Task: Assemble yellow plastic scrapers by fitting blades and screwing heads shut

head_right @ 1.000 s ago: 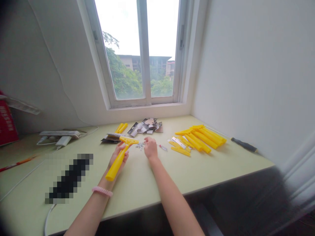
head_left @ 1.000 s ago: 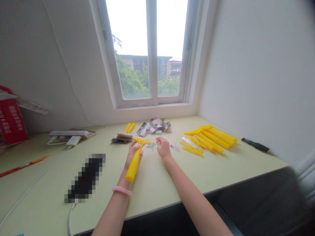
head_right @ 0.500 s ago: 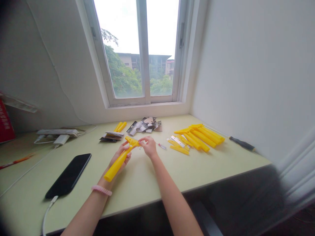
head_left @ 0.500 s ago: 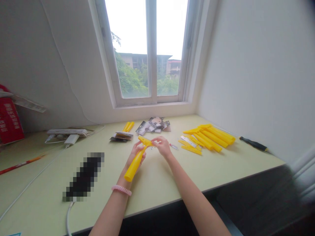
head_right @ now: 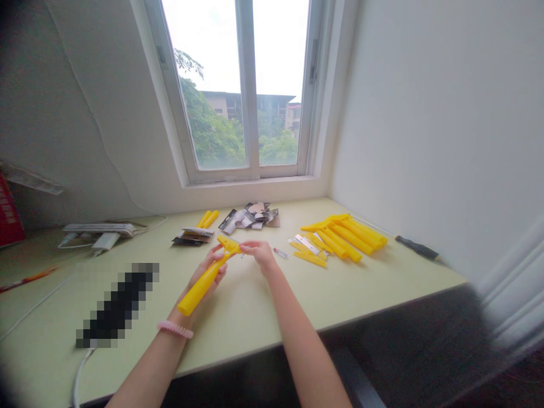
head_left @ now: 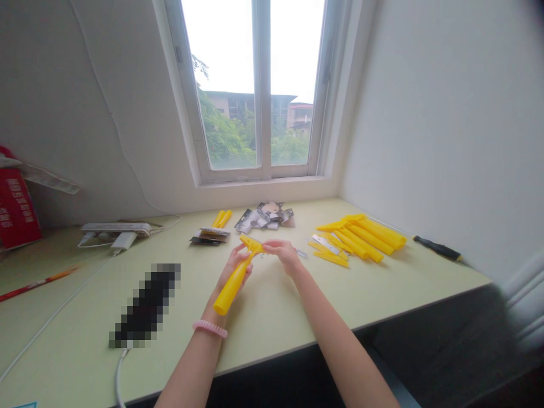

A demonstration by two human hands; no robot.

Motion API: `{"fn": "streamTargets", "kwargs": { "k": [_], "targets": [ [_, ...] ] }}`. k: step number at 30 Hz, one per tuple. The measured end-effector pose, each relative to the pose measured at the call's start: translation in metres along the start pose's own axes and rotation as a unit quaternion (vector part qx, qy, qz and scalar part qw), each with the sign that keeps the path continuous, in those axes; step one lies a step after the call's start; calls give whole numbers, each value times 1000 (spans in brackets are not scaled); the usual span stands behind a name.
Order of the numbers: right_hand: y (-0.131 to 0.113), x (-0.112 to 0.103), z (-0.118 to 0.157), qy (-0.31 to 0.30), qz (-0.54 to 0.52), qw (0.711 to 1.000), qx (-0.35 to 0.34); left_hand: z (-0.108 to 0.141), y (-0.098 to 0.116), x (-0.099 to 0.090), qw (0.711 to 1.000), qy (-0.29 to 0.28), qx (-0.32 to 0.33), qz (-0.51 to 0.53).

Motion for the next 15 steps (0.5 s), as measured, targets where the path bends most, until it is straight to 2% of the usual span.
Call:
{"fn": "streamTargets", "kwargs": {
  "k": [8,15],
  "targets": [
    [3,-3,-4,-20,-23,999,27,7,5,10,1000,8,0,4],
    [3,-6,-5,-38,-31,998,44,8,6,12,1000,6,-2,6]
  ]
}}
Point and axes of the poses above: each hand's wrist, its own z-axis away from the middle knuckle, its own x-axis out of the palm, y = z × x, the point moved 1 cm from there along -z, towards the middle knuckle, and after that the axes turned 1 degree about y, right-handed, at the moved point
